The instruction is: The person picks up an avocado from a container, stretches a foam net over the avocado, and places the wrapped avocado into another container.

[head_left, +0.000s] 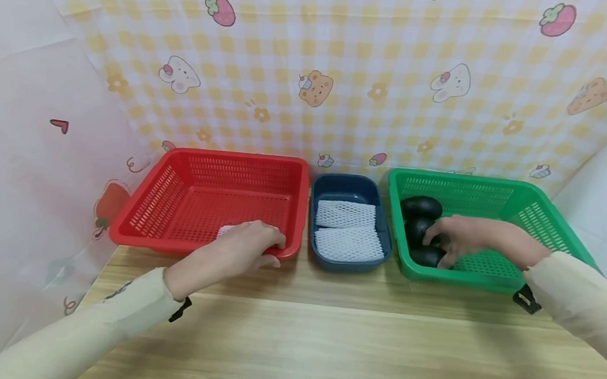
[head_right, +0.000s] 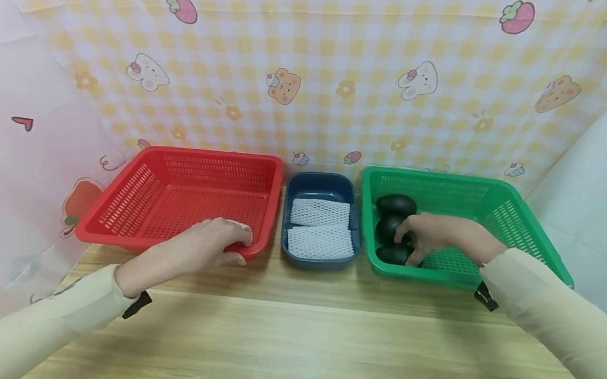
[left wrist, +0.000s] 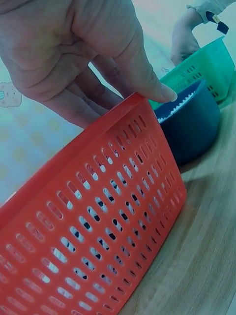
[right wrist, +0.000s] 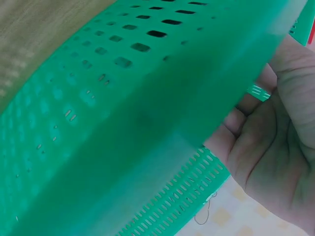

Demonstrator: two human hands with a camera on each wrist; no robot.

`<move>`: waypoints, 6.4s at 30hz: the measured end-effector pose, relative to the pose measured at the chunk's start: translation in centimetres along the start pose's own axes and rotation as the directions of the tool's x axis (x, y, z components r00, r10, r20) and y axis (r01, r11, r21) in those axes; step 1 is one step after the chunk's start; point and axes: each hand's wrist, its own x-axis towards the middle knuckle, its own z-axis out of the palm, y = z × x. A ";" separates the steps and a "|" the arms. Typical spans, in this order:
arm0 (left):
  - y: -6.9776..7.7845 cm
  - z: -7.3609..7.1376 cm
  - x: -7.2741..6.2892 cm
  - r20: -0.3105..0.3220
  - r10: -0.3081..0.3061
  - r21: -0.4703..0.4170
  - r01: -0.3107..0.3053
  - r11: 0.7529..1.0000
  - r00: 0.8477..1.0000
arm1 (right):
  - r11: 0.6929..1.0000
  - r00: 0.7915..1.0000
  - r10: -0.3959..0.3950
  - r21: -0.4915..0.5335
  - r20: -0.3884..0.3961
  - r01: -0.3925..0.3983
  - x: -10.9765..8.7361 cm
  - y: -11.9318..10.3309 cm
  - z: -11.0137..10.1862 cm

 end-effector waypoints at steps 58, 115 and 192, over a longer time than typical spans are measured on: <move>0.5 -0.2 0.2 0.014 -0.030 0.011 0.030 0.999 0.999 | 0.991 0.946 -0.129 -0.082 -0.297 0.109 -4.1 -3.7 -2.5; 0.2 0.1 0.0 0.001 -0.012 0.009 0.012 1.000 1.000 | 0.911 0.890 -0.361 -0.310 -0.280 0.272 0.8 -12.8 6.2; 8.3 5.4 12.4 0.161 -0.137 0.120 0.119 0.986 0.977 | 0.981 0.986 -0.163 -0.109 -0.033 0.159 3.4 -13.3 8.0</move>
